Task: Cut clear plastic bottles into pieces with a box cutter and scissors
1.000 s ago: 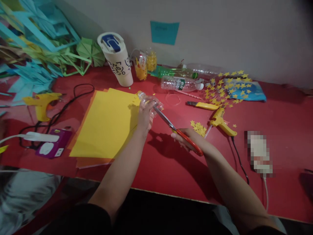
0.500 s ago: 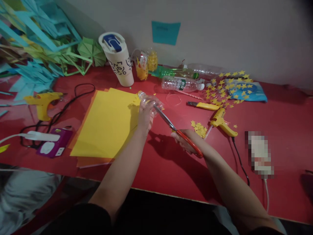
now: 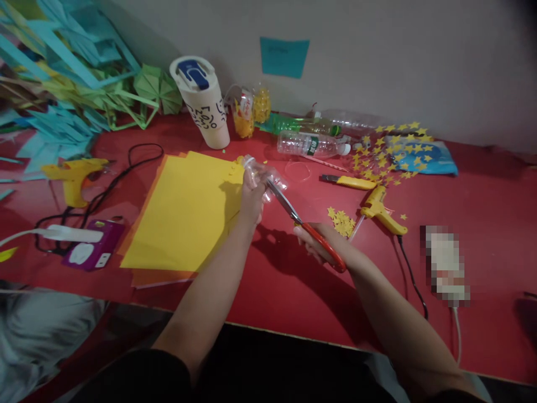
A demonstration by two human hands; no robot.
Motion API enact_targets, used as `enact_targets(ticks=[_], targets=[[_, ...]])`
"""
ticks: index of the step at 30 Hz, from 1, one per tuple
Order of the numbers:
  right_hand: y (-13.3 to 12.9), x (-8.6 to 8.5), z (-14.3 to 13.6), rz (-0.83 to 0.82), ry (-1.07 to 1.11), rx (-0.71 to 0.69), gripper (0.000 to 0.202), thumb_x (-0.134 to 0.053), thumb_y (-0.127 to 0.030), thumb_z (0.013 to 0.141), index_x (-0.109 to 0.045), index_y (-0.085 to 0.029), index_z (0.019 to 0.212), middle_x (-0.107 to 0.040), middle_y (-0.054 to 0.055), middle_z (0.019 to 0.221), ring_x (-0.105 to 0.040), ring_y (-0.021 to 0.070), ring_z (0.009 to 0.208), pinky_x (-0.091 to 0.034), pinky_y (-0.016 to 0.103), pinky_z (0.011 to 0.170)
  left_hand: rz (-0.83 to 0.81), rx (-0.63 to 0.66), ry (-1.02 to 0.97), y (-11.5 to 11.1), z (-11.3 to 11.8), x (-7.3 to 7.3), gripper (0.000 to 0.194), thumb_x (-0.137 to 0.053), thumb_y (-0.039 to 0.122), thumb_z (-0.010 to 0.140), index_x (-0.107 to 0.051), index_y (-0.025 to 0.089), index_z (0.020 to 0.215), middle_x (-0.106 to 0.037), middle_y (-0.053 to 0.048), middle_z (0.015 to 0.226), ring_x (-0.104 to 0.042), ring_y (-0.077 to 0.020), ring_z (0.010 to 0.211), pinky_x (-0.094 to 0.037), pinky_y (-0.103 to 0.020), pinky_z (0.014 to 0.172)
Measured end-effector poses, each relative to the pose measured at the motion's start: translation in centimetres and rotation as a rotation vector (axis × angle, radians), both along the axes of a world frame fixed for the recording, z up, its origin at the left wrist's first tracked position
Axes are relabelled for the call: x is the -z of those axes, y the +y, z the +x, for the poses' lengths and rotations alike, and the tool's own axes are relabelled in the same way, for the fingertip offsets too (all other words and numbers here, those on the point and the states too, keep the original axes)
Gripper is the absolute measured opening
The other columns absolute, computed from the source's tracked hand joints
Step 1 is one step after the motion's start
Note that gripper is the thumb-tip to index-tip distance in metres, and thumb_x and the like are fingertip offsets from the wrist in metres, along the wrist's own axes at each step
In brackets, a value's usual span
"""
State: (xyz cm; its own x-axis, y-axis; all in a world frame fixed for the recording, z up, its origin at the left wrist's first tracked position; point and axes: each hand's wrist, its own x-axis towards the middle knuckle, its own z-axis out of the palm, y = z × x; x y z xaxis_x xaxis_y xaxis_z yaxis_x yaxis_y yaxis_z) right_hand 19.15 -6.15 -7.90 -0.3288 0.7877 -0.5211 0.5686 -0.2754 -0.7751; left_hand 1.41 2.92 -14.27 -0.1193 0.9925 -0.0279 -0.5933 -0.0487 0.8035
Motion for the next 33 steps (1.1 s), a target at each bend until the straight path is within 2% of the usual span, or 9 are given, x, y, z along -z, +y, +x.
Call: enact_targets(ticks=[6,11,16,22,27,33], targets=[[-0.1,-0.3,-0.2,-0.013,0.036,0.056,0.058,-0.050,-0.079,0.078,-0.046,-0.022,0.067,-0.040,-0.008,0.047,-0.042,0.0085,0.036,-0.036,0.022,0.038,0.014,0.023,0.021,0.2,-0.1,0.7,0.047,-0.081,0.033,0.070,-0.057,0.030,0.110,-0.066,-0.001,0.099,-0.065,-0.0221,0.102,-0.052,-0.040,0.092],[0.0,-0.9,-0.5,-0.028,-0.017,0.078,0.058,-0.054,-0.079,0.075,-0.042,-0.023,0.064,-0.041,-0.007,0.047,-0.041,0.0081,0.034,-0.034,0.022,0.035,0.034,0.021,0.034,0.4,-0.3,1.2,0.043,-0.084,0.041,0.067,-0.059,0.030,0.101,-0.070,-0.001,0.098,-0.067,-0.0212,0.098,-0.055,-0.037,0.088],[0.0,-0.6,-0.5,-0.031,-0.045,0.079,0.055,-0.057,-0.075,0.076,-0.043,-0.023,0.064,-0.042,-0.007,0.046,-0.041,0.0077,0.033,-0.031,0.021,0.034,0.081,0.015,0.067,0.6,-0.5,1.6,0.039,-0.079,0.038,0.072,-0.058,0.031,0.104,-0.069,-0.003,0.104,-0.065,-0.0232,0.106,-0.053,-0.039,0.090],[0.0,-0.4,-0.3,-0.033,0.048,0.068,0.054,-0.052,-0.076,0.077,-0.047,-0.023,0.069,-0.040,-0.008,0.047,-0.041,0.0085,0.036,-0.035,0.022,0.038,0.068,0.016,0.095,0.3,-0.2,0.8,0.039,-0.080,0.035,0.070,-0.057,0.028,0.101,-0.065,-0.002,0.098,-0.065,-0.0189,0.094,-0.052,-0.036,0.085],[0.0,-1.1,-0.6,-0.006,0.010,0.074,0.058,-0.047,-0.080,0.075,-0.046,-0.023,0.068,-0.038,-0.008,0.046,-0.040,0.0088,0.036,-0.034,0.023,0.039,0.030,0.051,0.100,-0.2,0.8,-0.1,0.044,-0.083,0.031,0.066,-0.055,0.027,0.100,-0.063,0.000,0.093,-0.062,-0.0159,0.086,-0.052,-0.034,0.082],[-0.2,-1.3,-0.8,-0.063,0.060,0.121,0.058,-0.050,-0.081,0.074,-0.043,-0.024,0.067,-0.035,-0.010,0.044,-0.037,0.0076,0.034,-0.034,0.022,0.036,0.048,0.068,0.087,-0.3,0.8,-0.2,0.043,-0.084,0.032,0.066,-0.055,0.026,0.099,-0.063,0.000,0.091,-0.063,-0.0137,0.081,-0.053,-0.030,0.077]])
